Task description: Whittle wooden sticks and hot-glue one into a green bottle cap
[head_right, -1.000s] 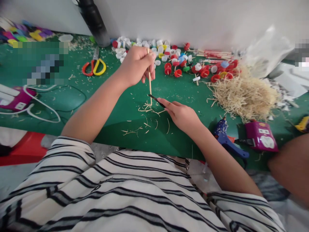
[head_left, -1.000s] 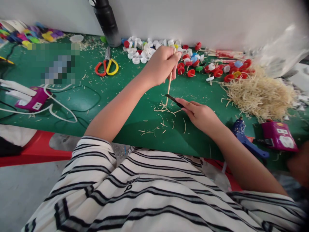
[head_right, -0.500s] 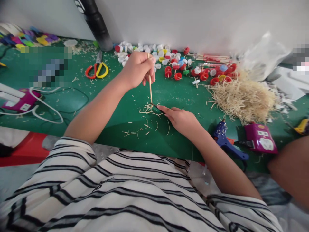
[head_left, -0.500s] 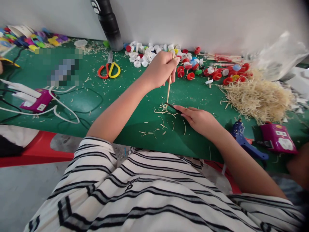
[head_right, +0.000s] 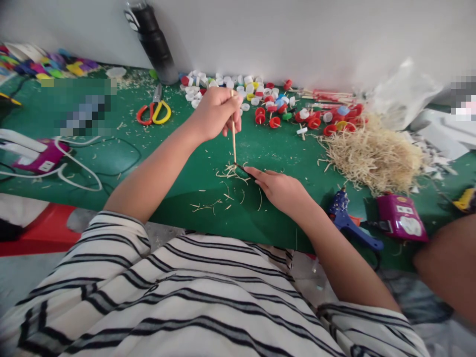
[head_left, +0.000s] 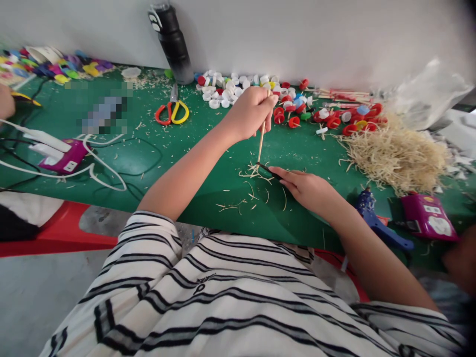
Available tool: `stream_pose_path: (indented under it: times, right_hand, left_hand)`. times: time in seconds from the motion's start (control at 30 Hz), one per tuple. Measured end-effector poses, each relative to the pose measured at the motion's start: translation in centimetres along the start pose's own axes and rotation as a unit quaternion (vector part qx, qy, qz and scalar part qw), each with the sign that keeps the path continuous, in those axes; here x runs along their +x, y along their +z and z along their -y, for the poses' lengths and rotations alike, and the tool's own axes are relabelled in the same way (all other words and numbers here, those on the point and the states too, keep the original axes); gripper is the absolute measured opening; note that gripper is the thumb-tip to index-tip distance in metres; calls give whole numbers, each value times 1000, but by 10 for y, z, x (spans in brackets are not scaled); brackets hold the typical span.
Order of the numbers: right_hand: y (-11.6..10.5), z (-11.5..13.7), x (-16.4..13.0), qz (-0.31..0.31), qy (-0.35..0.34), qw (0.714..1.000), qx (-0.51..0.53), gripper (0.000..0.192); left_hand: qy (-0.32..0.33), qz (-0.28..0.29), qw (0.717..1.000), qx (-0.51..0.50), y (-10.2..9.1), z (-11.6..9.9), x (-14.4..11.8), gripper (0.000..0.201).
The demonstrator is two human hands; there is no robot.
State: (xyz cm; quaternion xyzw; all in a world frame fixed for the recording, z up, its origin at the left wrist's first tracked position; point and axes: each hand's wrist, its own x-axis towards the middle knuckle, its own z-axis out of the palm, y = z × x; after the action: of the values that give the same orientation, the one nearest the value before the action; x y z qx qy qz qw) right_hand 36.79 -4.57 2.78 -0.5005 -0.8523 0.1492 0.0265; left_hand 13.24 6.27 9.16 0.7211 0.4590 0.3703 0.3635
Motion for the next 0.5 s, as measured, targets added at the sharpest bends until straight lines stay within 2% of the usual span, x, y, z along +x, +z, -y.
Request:
stream_pose_path:
  times: [0.5]
  right_hand:
    - [3, 0, -5, -11, -23, 999, -45, 57]
  left_hand:
    - [9, 4, 1000, 26, 2, 4, 2, 55]
